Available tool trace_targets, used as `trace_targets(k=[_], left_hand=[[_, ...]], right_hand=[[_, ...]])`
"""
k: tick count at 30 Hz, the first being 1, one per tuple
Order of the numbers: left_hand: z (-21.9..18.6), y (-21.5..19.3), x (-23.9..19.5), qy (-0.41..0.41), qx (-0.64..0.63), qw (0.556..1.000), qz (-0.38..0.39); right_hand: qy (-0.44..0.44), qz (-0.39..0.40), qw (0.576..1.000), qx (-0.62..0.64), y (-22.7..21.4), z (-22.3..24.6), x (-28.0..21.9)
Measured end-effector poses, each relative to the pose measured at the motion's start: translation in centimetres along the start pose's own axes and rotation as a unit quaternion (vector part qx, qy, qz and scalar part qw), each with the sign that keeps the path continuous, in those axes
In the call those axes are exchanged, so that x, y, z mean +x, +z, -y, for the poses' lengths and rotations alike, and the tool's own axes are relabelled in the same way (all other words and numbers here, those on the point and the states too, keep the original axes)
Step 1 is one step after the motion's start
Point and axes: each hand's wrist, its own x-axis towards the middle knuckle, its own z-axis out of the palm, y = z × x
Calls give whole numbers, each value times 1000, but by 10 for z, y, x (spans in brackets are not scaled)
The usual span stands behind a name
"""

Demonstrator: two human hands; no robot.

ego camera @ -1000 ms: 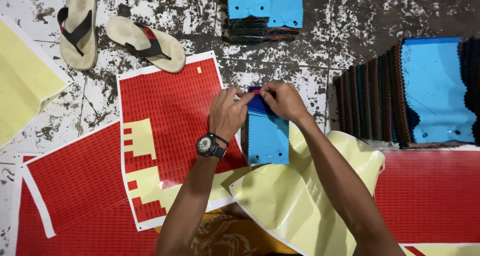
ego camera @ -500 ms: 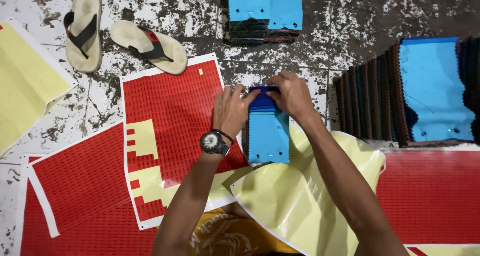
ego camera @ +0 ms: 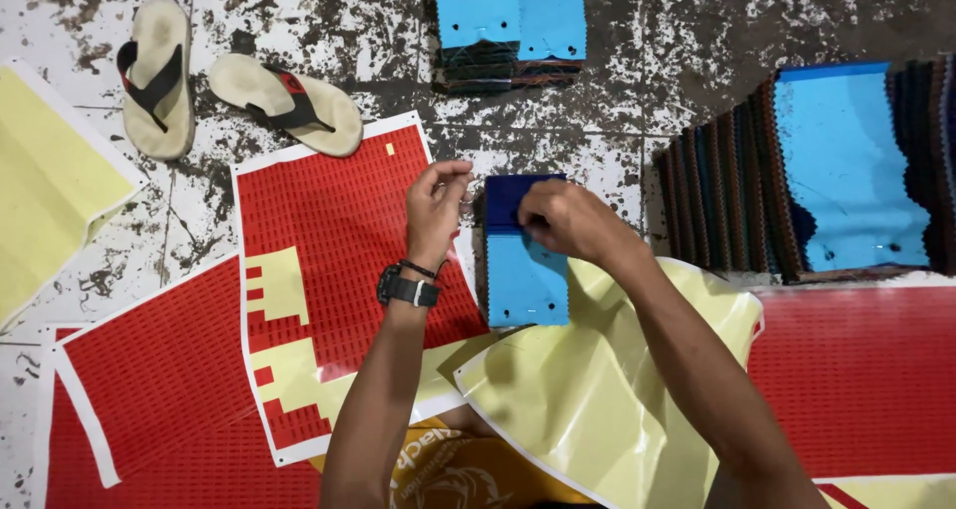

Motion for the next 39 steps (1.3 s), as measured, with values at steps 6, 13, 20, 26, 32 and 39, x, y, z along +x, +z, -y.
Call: trace_targets(k=[6, 13, 20, 26, 32, 39], left_hand=[[7, 33, 8, 42, 28, 999, 13], [-39, 48, -6, 28, 103, 994, -25], [-19, 19, -1, 115, 195, 967, -117], [14, -7, -9, 188, 319, 929, -24], [57, -13, -7, 304, 449, 841, -2], [56, -10, -6, 371, 616, 694, 31]], right_hand=[[63, -13, 960, 272, -17, 33, 19], [103, 10, 944, 313, -13, 26, 19], [146, 0, 965, 218, -6, 7, 22], [151, -4, 981, 121, 12, -12, 35], [178, 16, 982, 55, 19, -11, 36], [229, 40, 972, 17, 21, -2, 39]])
